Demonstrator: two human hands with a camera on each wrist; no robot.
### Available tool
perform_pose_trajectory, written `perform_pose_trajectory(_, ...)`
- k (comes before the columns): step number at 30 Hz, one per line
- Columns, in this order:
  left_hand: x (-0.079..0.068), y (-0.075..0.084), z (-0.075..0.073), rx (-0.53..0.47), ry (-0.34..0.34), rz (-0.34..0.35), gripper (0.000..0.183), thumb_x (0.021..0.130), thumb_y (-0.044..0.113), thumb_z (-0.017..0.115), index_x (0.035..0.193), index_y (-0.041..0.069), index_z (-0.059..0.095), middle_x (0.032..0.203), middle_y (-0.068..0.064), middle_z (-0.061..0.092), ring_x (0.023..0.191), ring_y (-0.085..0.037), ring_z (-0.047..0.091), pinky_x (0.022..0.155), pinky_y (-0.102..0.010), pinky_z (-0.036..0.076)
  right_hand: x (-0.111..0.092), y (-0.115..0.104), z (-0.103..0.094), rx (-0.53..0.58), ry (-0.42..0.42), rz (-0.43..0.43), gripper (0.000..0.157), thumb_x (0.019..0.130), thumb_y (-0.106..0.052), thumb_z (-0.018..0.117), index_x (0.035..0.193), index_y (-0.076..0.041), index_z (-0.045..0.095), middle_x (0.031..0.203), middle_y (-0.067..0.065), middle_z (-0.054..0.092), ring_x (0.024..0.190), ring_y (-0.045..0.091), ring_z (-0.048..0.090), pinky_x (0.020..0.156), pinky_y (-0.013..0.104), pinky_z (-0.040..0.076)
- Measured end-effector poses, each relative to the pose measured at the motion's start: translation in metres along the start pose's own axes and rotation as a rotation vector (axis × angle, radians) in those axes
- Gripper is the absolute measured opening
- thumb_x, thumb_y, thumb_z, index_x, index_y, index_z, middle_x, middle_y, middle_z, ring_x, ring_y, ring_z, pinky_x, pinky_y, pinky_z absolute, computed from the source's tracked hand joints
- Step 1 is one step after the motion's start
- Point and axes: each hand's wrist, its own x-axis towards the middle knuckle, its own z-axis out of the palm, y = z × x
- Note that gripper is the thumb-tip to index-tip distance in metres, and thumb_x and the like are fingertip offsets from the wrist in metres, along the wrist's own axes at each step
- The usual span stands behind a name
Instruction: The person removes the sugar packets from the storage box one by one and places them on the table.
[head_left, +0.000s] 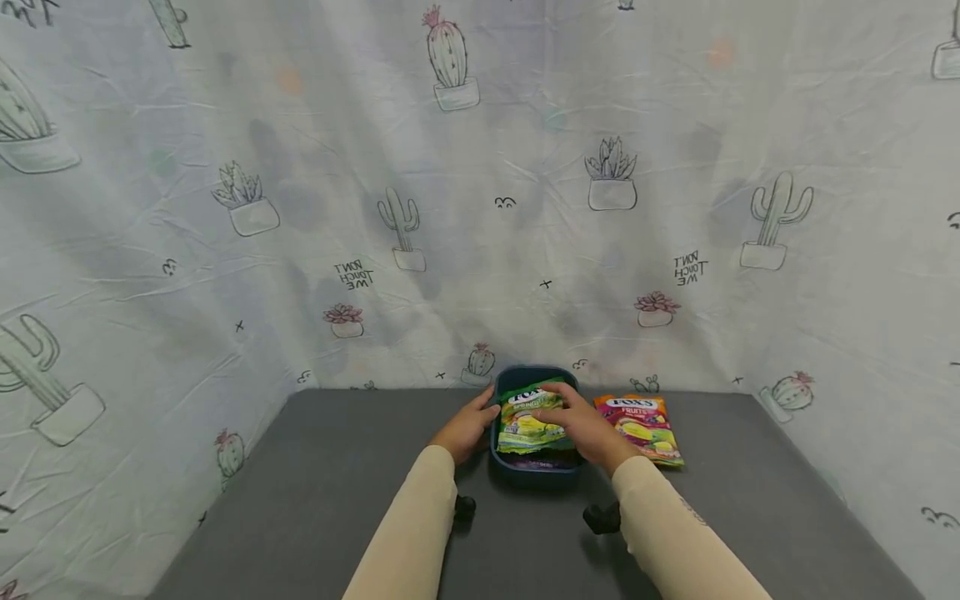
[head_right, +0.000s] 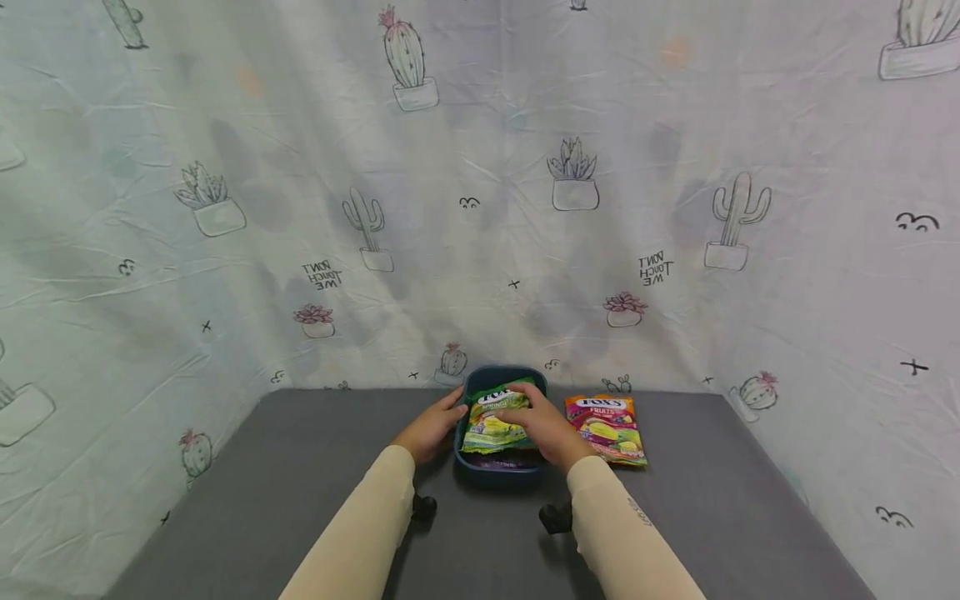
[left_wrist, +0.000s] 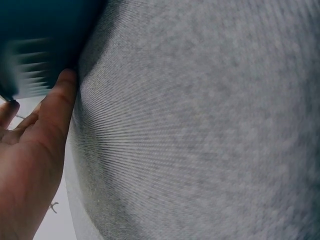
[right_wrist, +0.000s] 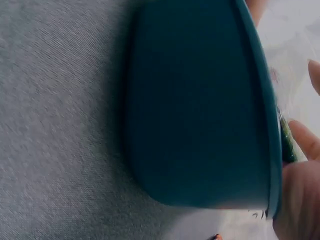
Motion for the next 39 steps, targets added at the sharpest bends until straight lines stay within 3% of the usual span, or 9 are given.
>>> perform_pose_trajectory(4, 0.0010, 0.0002, -0.0007, 0.006, 0.006, 0.008, 0.059, 0.103, 0.031, 0.045, 0.155, 0.030, 0.016, 0.156, -0.009, 0.018, 0.137, -0.033, 0.027, 0.100, -0.055, 0.036, 0.0035, -0.0008, 0.0001, 0.095, -0.004, 0.017, 0.059, 0.096, -0.019, 0.060, 0.147, -0.023, 0.031, 0.147, 0.017, 0.023, 0.120, 0.038, 0.044, 0.087, 0.056, 0.046)
perform_pose_trajectory(10, 0.0029, 0.0005, 0.0002, 0.019, 0.003, 0.007, 0.059, 0.103, 0.032, 0.044, 0.154, 0.031, 0.015, 0.156, -0.008, 0.019, 0.138, -0.033, 0.026, 0.100, -0.056, 0.036, 0.0080, 0.0017, -0.0034, -0.014, 0.064, -0.032, 0.053, 0.098, -0.013, 0.056, 0.147, -0.017, 0.036, 0.154, 0.016, 0.014, 0.133, 0.038, 0.028, 0.097, 0.054, 0.038)
perform_pose_trajectory(15, 0.0051, 0.0001, -0.0009, -0.008, -0.006, 0.001, 0.058, 0.104, 0.030, 0.044, 0.154, 0.031, 0.015, 0.157, -0.008, 0.016, 0.138, -0.034, 0.024, 0.100, -0.057, 0.035, 0.0085, 0.0020, -0.0039, -0.014, 0.084, -0.040, 0.054, 0.095, -0.004, 0.057, 0.145, -0.019, 0.040, 0.149, 0.013, 0.025, 0.115, 0.035, 0.046, 0.080, 0.040, 0.048)
perform_pose_trajectory(21, 0.0054, -0.0002, -0.0018, -0.019, -0.012, -0.004, 0.059, 0.103, 0.031, 0.045, 0.154, 0.031, 0.015, 0.156, -0.008, 0.018, 0.138, -0.033, 0.025, 0.100, -0.056, 0.035, 0.0076, 0.0017, -0.0027, -0.041, 0.098, -0.049, 0.063, 0.090, 0.002, 0.059, 0.146, -0.020, 0.039, 0.151, 0.009, 0.022, 0.131, 0.038, 0.030, 0.073, 0.039, 0.045)
perform_pose_trajectory(26, 0.0051, -0.0001, -0.0018, -0.023, -0.012, -0.009, 0.059, 0.103, 0.031, 0.045, 0.154, 0.031, 0.016, 0.157, -0.007, 0.017, 0.138, -0.033, 0.025, 0.100, -0.056, 0.034, 0.0091, 0.0047, -0.0025, -0.009, 0.107, -0.029, 0.063, 0.090, 0.002, 0.059, 0.144, -0.024, 0.041, 0.146, 0.011, 0.028, 0.108, 0.036, 0.049, 0.070, 0.039, 0.049)
perform_pose_trajectory(31, 0.0055, 0.0007, -0.0013, -0.031, -0.007, -0.019, 0.060, 0.103, 0.031, 0.046, 0.154, 0.032, 0.016, 0.156, -0.006, 0.020, 0.137, -0.031, 0.028, 0.100, -0.054, 0.036, 0.0082, 0.0058, -0.0021, 0.003, 0.112, -0.024, 0.059, 0.090, 0.001, 0.059, 0.141, -0.025, 0.045, 0.141, 0.012, 0.034, 0.097, 0.033, 0.054, 0.070, 0.040, 0.051)
perform_pose_trajectory(35, 0.0050, 0.0011, -0.0004, -0.038, -0.011, -0.022, 0.060, 0.102, 0.031, 0.047, 0.154, 0.032, 0.016, 0.155, -0.006, 0.022, 0.136, -0.031, 0.029, 0.100, -0.053, 0.036, 0.0075, 0.0071, -0.0024, -0.005, 0.110, -0.034, 0.058, 0.090, 0.002, 0.059, 0.140, -0.025, 0.047, 0.142, 0.011, 0.033, 0.101, 0.033, 0.053, 0.070, 0.040, 0.050)
perform_pose_trajectory(39, 0.0049, 0.0011, 0.0004, -0.048, -0.009, -0.020, 0.060, 0.102, 0.031, 0.047, 0.154, 0.031, 0.017, 0.154, -0.006, 0.023, 0.135, -0.030, 0.031, 0.100, -0.053, 0.037, 0.0070, 0.0090, -0.0034, -0.020, 0.110, -0.046, 0.057, 0.090, 0.001, 0.060, 0.137, -0.028, 0.049, 0.147, 0.007, 0.029, 0.116, 0.036, 0.046, 0.074, 0.040, 0.049)
